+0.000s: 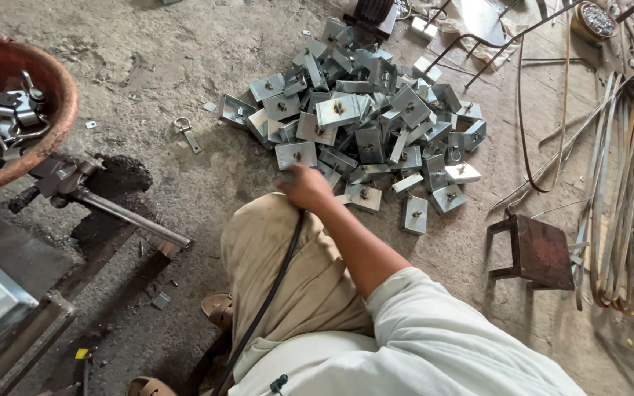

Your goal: The person sits on the floor and repeatedly picks up small metal plates and metal hooks. They place the hook on the plate, use a welding tool to attach them, and then drop the finished assembly onto a pile on the floor.

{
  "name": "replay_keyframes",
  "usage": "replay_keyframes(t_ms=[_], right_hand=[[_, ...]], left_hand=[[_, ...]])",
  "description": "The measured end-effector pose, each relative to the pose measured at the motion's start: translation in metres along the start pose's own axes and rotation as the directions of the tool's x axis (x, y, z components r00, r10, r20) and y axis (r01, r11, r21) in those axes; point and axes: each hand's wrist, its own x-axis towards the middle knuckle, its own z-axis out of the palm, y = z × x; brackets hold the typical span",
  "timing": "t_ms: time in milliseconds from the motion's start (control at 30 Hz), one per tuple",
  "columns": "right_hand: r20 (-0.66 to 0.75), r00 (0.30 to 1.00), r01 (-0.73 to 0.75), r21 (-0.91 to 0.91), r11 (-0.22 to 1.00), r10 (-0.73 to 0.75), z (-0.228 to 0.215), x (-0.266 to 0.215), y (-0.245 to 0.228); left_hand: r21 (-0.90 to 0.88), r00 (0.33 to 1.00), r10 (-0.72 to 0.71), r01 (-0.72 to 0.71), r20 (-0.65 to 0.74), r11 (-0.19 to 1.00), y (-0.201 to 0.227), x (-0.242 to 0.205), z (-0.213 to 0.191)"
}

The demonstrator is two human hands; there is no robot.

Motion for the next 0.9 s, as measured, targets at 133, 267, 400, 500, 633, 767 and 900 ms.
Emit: replay_keyframes(t_ms=[133,267,400,500,633,767,900], right_hand=[[0.291,0.91,-0.313,0.018,0.95,0.294,0.029,0.018,0.078],[0.644,0.757,-0.611,0.637,0.47,0.113,0.091,0.043,0.134],[0.596,0.793,-0.559,0.632,0.536,0.125,0.108,0.061,0.147],[0.617,0.77,-0.598,0.607,0.524,0.164,0.116,0.066,0.148],[0.496,0.83,-0.505,0.476,0.72,0.255,0.105,0.073,0.137],[0.271,0.934,-0.354,0.635,0.686,0.231,0.058,0.078,0.109],[-0.059,0.997,0.074,0.812,0.579,-0.044,-0.016,0.083,0.063]], left_hand=[[-0.007,1.0,-0.005,0.005,-0.004,1.0,-0.004,-0.002,0.007],[-0.021,1.0,-0.01,0.01,-0.008,1.0,-0.006,-0.004,0.011],[-0.023,1.0,0.006,-0.006,-0.02,1.0,0.001,0.003,0.005],[-0.021,0.999,0.007,-0.008,-0.033,1.0,0.0,0.005,0.001],[-0.049,0.996,0.028,-0.033,-0.088,0.998,-0.004,0.012,-0.008],[-0.123,0.958,0.153,-0.187,-0.241,0.975,-0.008,0.04,-0.013],[0.474,0.795,0.497,-0.308,-0.348,0.825,-0.029,0.053,-0.017]])
